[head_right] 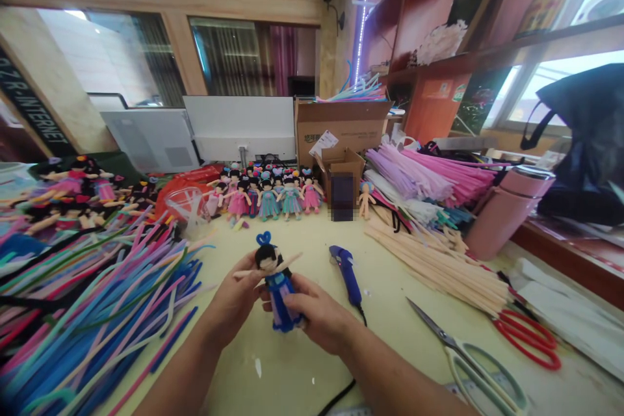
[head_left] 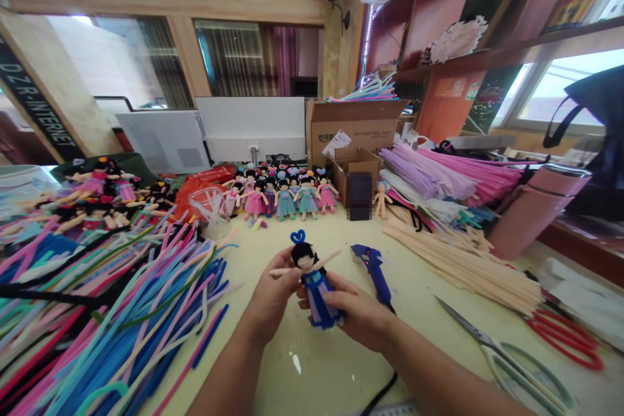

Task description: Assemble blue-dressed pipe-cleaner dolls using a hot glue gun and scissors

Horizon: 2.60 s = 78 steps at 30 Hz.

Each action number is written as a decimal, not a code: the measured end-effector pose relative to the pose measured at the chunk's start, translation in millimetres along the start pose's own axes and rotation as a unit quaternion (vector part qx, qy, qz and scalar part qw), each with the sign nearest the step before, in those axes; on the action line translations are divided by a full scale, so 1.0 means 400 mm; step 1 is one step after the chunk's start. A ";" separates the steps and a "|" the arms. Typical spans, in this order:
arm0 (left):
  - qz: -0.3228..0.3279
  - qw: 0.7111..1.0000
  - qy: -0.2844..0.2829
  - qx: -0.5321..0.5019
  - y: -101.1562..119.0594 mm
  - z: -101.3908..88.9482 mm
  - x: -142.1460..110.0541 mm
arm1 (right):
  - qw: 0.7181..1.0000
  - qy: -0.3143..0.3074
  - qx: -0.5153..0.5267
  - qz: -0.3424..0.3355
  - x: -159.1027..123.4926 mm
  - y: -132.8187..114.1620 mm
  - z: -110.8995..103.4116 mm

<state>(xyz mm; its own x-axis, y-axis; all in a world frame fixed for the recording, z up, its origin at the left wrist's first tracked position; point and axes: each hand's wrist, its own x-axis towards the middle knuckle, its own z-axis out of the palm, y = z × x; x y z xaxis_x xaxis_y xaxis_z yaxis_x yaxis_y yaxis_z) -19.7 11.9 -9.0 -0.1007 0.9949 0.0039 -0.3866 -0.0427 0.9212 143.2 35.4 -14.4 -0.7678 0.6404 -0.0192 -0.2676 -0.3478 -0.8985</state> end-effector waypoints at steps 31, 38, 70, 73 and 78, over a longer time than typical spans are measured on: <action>0.025 0.964 0.077 0.254 0.042 0.010 -0.014 | 0.950 0.111 -0.286 -0.051 0.003 0.036 -0.006; 0.054 0.953 0.114 0.276 0.025 0.006 -0.010 | 0.954 0.089 -0.281 -0.050 0.005 0.036 -0.016; -0.001 0.928 0.073 0.365 -0.029 -0.066 0.039 | 0.948 0.138 -0.279 0.068 0.035 0.053 -0.055; 0.003 0.923 0.049 0.382 -0.054 -0.067 0.047 | 0.891 0.180 -0.415 0.034 0.033 0.049 -0.063; 0.015 0.913 0.042 0.405 -0.069 -0.066 0.048 | 0.779 0.195 -0.594 0.046 0.018 0.018 -0.078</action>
<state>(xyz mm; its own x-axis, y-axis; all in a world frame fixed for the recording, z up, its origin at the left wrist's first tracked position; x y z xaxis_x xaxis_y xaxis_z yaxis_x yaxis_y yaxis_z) -35.1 29.7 -44.5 -0.1823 0.9826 0.0356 0.4189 0.0449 0.9069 153.9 58.9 -34.9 -0.4540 0.8905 -0.0312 0.6845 0.3262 -0.6520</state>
